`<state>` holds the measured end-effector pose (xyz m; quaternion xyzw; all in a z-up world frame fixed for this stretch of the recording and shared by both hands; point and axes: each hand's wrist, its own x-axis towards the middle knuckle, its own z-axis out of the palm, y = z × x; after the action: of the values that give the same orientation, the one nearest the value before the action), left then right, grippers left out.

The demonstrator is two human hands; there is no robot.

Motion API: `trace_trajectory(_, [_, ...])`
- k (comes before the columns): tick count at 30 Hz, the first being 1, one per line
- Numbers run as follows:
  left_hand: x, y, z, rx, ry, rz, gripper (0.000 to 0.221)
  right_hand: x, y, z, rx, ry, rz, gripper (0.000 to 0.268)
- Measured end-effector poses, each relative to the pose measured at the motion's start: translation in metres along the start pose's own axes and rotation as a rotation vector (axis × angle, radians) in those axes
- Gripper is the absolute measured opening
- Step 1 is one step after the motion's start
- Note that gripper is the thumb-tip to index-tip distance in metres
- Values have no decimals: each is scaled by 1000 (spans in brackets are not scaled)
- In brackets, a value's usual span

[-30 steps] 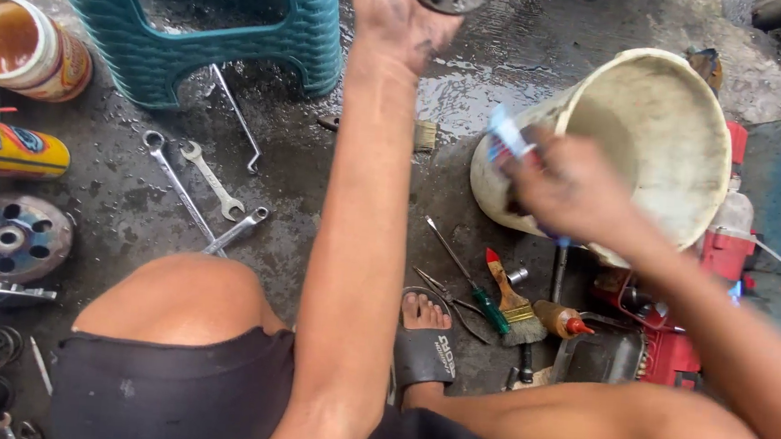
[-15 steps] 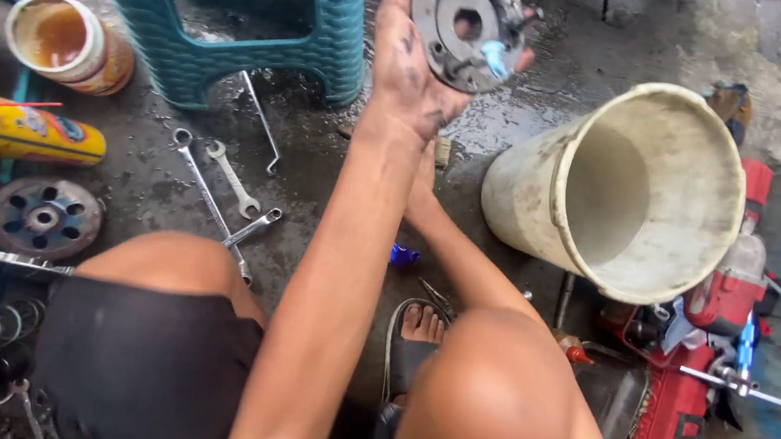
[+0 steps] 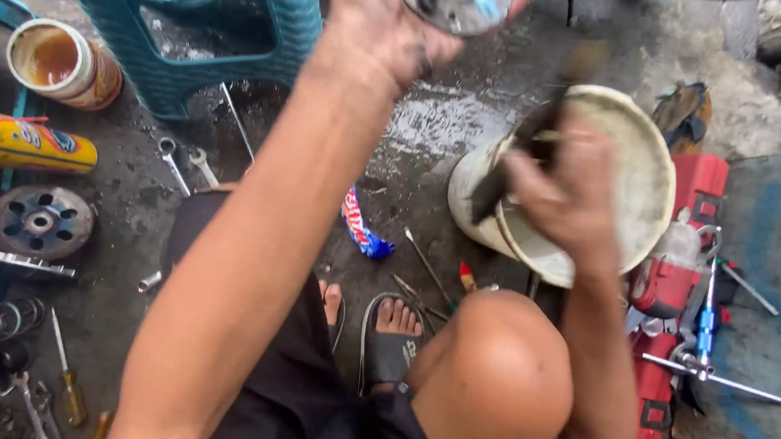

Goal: Cleaning a motorcycle clutch bell by scrubbing it with a brush and rinsing it in a bucket of water.

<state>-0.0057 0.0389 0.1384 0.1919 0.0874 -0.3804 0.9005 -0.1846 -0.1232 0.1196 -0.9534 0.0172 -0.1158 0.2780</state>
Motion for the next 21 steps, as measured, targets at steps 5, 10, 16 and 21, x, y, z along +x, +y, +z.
trace_trajectory(5, [-6,-31,-35,-131,-300,-128,58,11,64,-37,-71,-165,331,28])
trace_trajectory(10, [-3,-38,-43,-219,-329,-20,48,37,88,-26,-276,-716,581,24])
trace_trajectory(16, [-16,-22,-40,-166,-203,95,50,62,72,-19,-44,-523,652,23])
trace_trajectory(21, [-25,-29,-51,-201,-136,-31,48,32,103,-15,-115,-351,385,19])
